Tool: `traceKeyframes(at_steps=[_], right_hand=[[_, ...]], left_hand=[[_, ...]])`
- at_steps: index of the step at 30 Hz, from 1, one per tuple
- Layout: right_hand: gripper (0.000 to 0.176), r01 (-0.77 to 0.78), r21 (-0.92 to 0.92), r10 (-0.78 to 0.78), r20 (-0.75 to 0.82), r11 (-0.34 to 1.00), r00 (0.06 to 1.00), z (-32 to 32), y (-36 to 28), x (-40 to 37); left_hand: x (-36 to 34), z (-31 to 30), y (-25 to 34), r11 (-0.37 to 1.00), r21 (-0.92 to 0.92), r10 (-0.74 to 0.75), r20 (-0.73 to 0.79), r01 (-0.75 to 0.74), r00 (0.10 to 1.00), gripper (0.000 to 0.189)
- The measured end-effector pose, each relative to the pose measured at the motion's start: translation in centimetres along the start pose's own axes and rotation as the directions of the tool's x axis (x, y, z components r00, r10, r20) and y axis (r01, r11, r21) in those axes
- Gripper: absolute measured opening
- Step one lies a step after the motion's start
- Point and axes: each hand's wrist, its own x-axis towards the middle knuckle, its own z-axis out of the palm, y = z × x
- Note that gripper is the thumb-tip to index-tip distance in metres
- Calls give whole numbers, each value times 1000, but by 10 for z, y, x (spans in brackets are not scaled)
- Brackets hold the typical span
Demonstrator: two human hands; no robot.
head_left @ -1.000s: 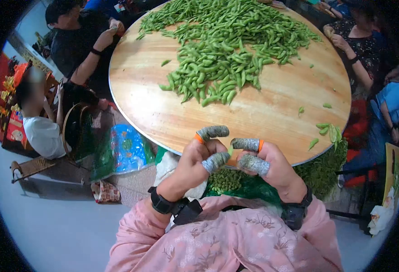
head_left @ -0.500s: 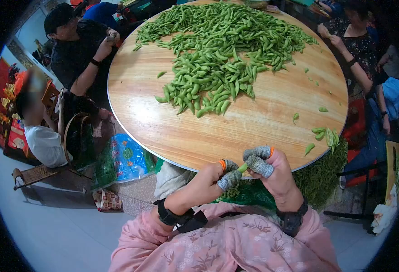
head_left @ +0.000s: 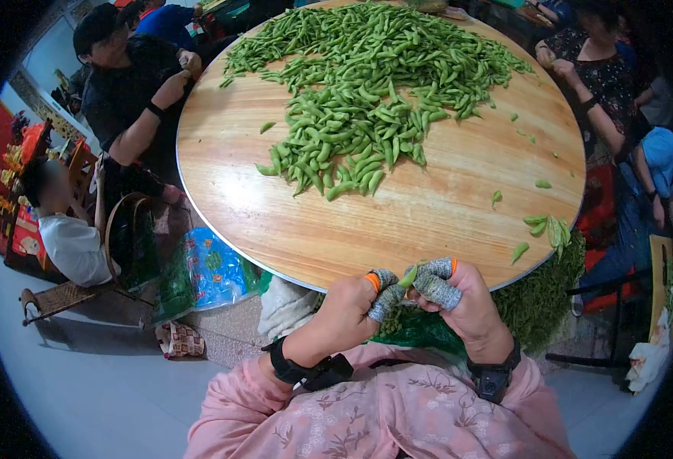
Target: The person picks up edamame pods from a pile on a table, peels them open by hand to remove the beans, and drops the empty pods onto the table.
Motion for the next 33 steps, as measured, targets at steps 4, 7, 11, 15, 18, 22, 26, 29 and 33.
traceKeyframes(at_steps=[4,7,11,15,18,22,26,29,33], right_hand=[[12,-19,8,19,-37,1000,999,2,2,1],[15,36,29,-35,-34,999,999,-3,11,6],[12,38,22,-36,-66,999,997,1,7,9],[7,28,39,-27,-29,999,999,4,0,6],[7,85,35,-85,8,996,996,2,5,6],[8,192,-86,-191,19,978,981,0,9,9],[9,273,-154,-258,109,950,960,-3,10,11],[9,218,-171,-205,89,961,975,-3,4,10],[8,93,-156,-83,65,983,994,-3,-4,8]], left_hand=[[1,2,2,998,-59,-10,-9,10,1000,9],[3,2,4,969,-241,-53,25,57,998,10],[6,5,8,991,129,-10,-100,22,995,12],[4,4,1,926,370,127,-120,-74,985,23],[3,7,1,984,160,102,-132,-81,986,14],[6,9,3,954,-283,45,-188,-98,981,16],[2,15,-3,331,-903,-398,131,275,908,18],[7,6,1,869,-488,-124,-61,79,990,15],[8,0,4,970,-242,-5,27,11,1000,13]])
